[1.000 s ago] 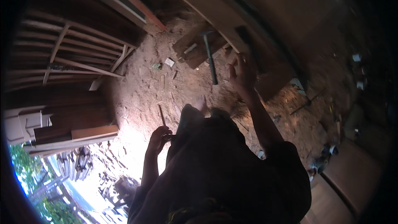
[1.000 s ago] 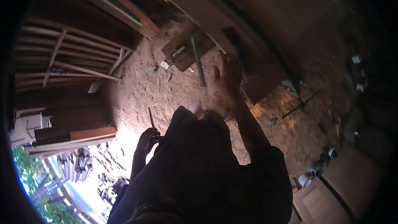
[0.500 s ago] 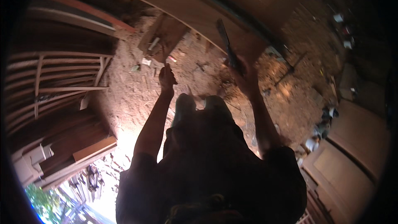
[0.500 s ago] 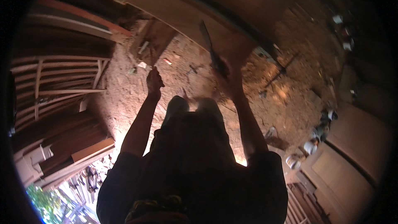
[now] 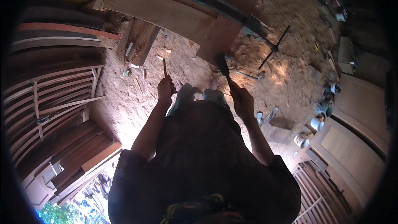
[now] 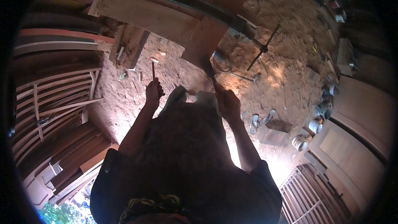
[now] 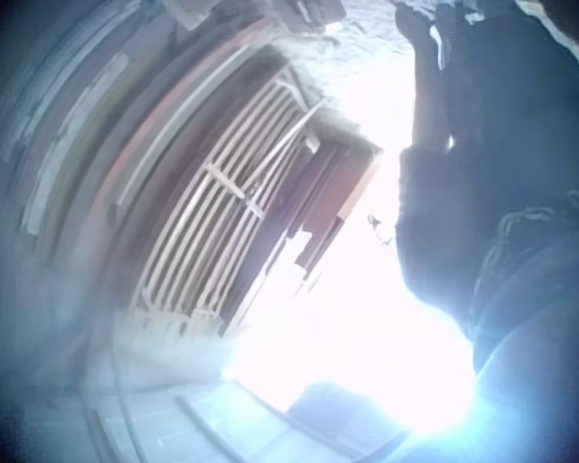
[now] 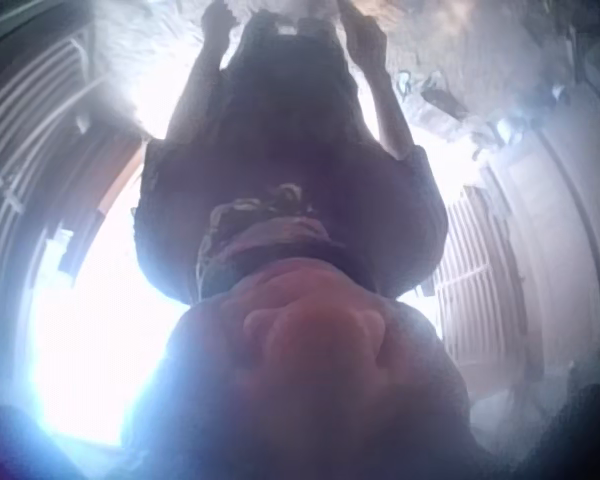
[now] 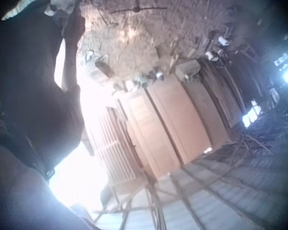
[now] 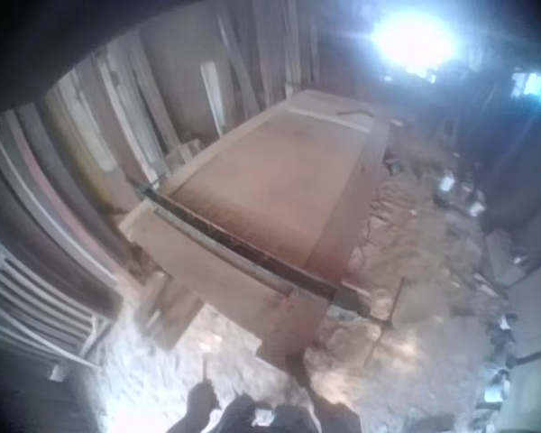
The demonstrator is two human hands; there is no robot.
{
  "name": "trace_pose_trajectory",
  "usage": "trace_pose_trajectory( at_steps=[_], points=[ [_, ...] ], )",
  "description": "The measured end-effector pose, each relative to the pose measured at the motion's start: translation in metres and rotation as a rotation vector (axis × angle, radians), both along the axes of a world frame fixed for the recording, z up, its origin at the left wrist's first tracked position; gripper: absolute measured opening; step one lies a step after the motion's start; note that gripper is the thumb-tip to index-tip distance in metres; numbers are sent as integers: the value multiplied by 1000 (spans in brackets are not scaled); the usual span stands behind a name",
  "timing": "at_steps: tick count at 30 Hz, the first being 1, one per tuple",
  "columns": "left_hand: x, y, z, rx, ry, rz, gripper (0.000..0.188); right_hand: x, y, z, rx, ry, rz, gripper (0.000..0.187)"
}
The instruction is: The person uses a hammer and a nail to fasten a wooden plank to a structure. They repeatedly position the nail and strike it with the hammer, working on different sections of the plank.
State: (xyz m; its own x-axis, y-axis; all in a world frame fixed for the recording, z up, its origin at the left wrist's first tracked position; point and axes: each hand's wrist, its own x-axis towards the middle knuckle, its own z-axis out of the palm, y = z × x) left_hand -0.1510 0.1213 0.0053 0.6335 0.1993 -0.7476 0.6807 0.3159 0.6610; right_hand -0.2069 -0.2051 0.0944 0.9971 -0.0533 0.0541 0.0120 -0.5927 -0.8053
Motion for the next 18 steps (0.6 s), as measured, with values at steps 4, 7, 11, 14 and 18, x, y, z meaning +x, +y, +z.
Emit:
trace_pose_trajectory(
  at_steps=[4, 7, 11, 14, 18],
  points=[
    [-5, 1, 1, -24, -7, -39, 29, 50, 8, 3, -55, 69, -44, 35],
    [-8, -11, 2, 24, 51, 14, 26, 42, 5, -17, 33, 86, -22, 41],
    [-16, -4, 5, -17, 40, 74, 26, -2, -18, -20, -27, 133, 44, 39],
    [-23, -14, 4, -11, 50, 18, 27, 63, 4, -12, -69, 55, 51, 40],
    [-30, -10, 4, -8, 34, 42, 27, 40, -2, -17, -142, 82, 56, 44]
  ],
)
